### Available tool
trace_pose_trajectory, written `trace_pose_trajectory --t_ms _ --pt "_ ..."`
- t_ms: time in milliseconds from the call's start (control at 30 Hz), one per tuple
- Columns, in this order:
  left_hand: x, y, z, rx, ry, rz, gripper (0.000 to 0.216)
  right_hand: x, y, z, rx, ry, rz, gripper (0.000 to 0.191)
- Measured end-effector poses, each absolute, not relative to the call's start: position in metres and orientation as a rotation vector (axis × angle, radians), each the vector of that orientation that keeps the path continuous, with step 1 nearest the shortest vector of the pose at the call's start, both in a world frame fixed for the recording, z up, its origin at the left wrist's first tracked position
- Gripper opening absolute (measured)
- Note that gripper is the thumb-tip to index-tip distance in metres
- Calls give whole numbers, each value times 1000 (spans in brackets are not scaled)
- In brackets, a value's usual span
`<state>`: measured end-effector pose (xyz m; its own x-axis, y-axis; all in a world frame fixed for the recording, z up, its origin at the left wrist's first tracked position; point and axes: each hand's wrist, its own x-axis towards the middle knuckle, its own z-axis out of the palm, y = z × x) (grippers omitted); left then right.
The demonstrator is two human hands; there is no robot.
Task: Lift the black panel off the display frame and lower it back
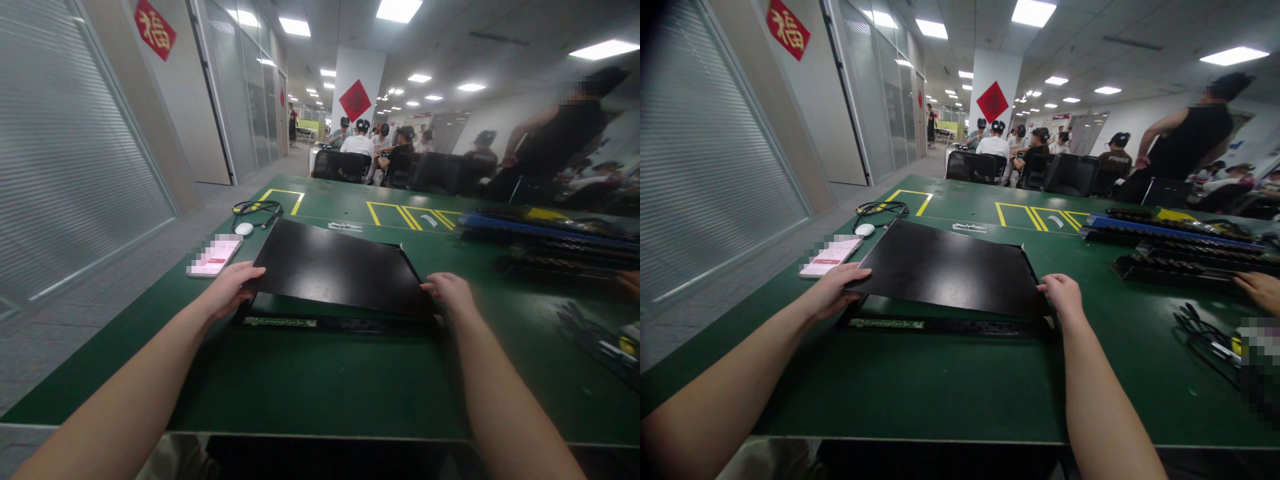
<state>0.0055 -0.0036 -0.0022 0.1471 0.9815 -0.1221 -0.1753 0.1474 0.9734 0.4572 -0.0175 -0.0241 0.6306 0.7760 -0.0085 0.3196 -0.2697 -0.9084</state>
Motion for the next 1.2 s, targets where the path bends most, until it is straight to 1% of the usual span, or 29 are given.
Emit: trace_pose_trajectory --t_ms 267,667,800,1067,1200 --pt "6 -3 -4 996 1027 1083 32 467 -13 -35 -2053 -1068 449 19" --pt "6 -3 -3 962 1068 1034 33 454 -19 -23 -2265 -1317 150 22" --pt "5 -2 -4 960 1074 1038 35 452 -20 -20 -2298 -1344 146 24" --pt "5 -1 -5 968 1046 1044 26 457 -18 -23 -2287 -1343 118 21" --pt "5 -1 -5 976 1042 1065 28 458 -18 -23 -2298 -1337 132 22"
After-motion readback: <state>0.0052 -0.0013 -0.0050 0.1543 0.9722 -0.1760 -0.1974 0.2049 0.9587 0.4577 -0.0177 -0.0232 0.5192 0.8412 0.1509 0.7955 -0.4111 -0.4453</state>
